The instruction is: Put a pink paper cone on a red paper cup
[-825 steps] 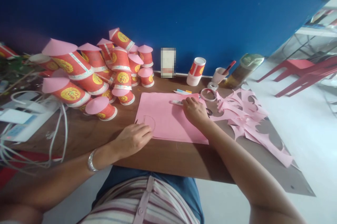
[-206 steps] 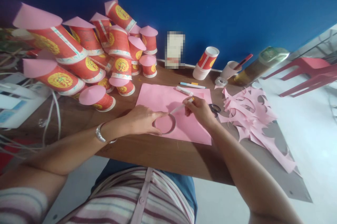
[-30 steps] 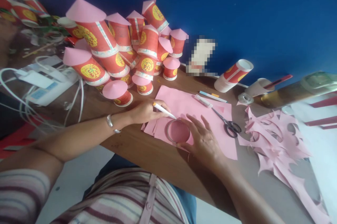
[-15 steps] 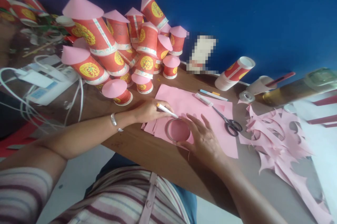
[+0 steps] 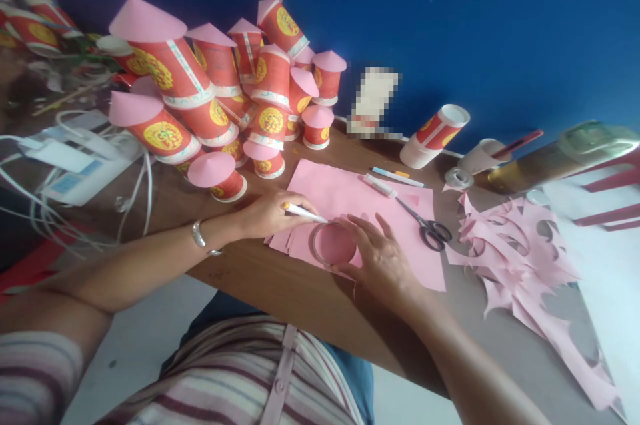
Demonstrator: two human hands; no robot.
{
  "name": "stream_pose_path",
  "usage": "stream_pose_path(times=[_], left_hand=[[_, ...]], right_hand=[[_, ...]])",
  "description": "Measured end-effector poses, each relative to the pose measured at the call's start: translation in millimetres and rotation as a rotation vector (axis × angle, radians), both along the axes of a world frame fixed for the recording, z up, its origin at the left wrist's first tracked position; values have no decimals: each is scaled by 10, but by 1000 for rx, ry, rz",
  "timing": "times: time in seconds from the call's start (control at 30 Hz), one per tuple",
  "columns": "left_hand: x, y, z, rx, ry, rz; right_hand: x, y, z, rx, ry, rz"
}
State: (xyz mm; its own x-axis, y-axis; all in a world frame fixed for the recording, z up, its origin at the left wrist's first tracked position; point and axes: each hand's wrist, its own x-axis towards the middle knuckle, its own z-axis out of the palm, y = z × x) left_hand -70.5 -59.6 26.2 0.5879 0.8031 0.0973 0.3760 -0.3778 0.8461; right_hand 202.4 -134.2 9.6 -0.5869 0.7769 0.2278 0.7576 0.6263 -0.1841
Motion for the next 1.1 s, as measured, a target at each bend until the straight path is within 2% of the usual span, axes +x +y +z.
stream_pose_path(times=[0.13, 0.33, 0.43, 0.6, 0.77, 0.97, 1.1], left_hand=[[-64, -81, 45, 33, 18, -16], [-160, -255, -32, 141, 17, -20], [-191, -381, -53, 238, 15, -35], [-210, -629, -93, 420, 150, 18], [-172, -848, -136, 612, 231, 3], [-92, -1000, -163, 821, 293, -19], [-27, -1048, -178, 872, 325, -41]], right_hand=[[-3, -6, -2, -4, 6, -7], [5, 0, -17, -20, 16, -5], [-4, -4, -14, -27, 19, -13], [-25, -18, 9, -29, 26, -21], [-7, -2, -13, -47, 20, -16], [-17, -7, -11, -31, 13, -19], [-31, -19, 22, -48, 3, -34]])
